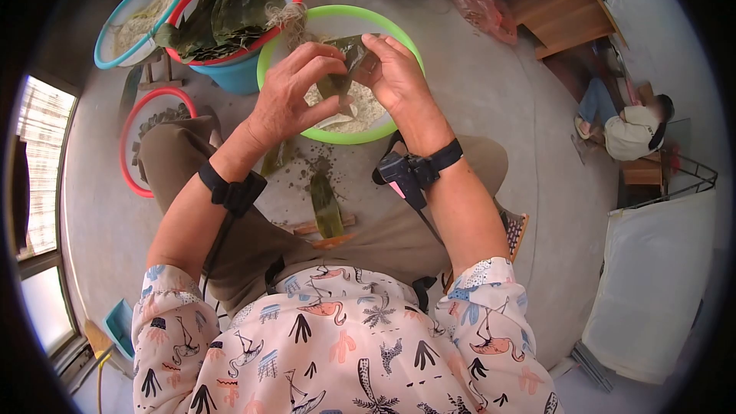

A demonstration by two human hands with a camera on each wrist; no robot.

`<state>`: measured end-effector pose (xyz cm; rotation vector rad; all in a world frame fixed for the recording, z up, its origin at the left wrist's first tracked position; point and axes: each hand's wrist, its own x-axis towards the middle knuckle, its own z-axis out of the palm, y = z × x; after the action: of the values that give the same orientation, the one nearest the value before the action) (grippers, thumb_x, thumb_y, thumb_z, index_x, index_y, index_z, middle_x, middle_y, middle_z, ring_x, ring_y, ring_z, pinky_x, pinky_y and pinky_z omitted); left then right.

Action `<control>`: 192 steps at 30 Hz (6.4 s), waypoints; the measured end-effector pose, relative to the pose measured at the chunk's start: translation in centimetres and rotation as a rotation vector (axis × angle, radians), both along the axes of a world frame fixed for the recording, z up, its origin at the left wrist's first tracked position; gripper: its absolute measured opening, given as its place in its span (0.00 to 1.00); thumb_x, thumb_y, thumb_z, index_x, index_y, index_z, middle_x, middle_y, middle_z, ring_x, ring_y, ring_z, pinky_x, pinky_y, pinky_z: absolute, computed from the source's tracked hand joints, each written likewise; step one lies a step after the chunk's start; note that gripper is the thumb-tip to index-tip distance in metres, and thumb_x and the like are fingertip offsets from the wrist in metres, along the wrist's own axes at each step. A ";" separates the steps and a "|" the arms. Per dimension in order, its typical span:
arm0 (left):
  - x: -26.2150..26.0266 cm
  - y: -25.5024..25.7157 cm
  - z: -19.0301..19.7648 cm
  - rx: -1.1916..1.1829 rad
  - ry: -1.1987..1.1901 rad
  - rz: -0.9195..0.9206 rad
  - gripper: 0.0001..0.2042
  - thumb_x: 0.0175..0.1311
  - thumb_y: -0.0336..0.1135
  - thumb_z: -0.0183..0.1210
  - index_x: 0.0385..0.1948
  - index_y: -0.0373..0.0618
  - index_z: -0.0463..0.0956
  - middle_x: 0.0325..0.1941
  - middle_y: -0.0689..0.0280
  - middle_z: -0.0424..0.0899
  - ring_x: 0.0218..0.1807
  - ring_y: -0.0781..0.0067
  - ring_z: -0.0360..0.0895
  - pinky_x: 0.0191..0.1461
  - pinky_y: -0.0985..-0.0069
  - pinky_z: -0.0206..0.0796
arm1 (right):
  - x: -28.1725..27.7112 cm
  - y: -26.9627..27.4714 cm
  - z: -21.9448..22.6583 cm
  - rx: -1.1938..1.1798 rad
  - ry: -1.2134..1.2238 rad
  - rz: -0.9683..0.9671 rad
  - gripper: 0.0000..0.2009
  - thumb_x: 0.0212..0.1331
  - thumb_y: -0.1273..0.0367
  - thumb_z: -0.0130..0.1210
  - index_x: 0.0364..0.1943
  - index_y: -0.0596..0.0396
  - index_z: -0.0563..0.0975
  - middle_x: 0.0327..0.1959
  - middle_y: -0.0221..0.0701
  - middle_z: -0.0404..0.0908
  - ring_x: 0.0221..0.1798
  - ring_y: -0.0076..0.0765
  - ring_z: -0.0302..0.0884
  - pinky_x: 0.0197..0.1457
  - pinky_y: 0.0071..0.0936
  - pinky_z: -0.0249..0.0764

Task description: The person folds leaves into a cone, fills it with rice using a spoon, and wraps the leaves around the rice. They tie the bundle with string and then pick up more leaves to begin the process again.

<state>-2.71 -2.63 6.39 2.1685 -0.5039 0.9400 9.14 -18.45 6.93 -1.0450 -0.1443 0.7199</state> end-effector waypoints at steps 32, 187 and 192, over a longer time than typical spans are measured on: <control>3.3 8.5 -0.8 -1.548 0.517 -0.509 0.19 0.73 0.46 0.45 0.46 0.39 0.75 0.50 0.59 0.83 0.51 0.67 0.78 0.59 0.66 0.65 | 1.0 -4.8 1.3 0.291 -0.060 -0.175 0.17 0.72 0.63 0.42 0.57 0.58 0.70 0.59 0.37 0.75 0.62 0.39 0.70 0.69 0.42 0.63; -4.0 17.1 -2.5 -1.298 0.516 0.215 0.18 0.70 0.40 0.55 0.56 0.42 0.71 0.49 0.59 0.80 0.46 0.68 0.80 0.49 0.70 0.74 | -10.6 0.3 -12.8 -0.594 -1.057 0.852 0.10 0.52 0.73 0.59 0.36 0.60 0.72 0.33 0.47 0.79 0.39 0.53 0.78 0.40 0.41 0.72; -3.9 17.0 -3.2 -1.301 0.548 0.242 0.15 0.70 0.36 0.55 0.55 0.43 0.72 0.48 0.61 0.81 0.43 0.68 0.82 0.46 0.71 0.75 | -9.8 -0.1 -17.3 -0.773 -1.138 0.681 0.10 0.51 0.74 0.58 0.37 0.61 0.74 0.34 0.51 0.80 0.43 0.61 0.77 0.42 0.46 0.73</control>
<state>-6.58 14.40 3.23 1.1561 0.5457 0.4739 -0.65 -18.52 -10.41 -2.1137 -1.3328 0.7057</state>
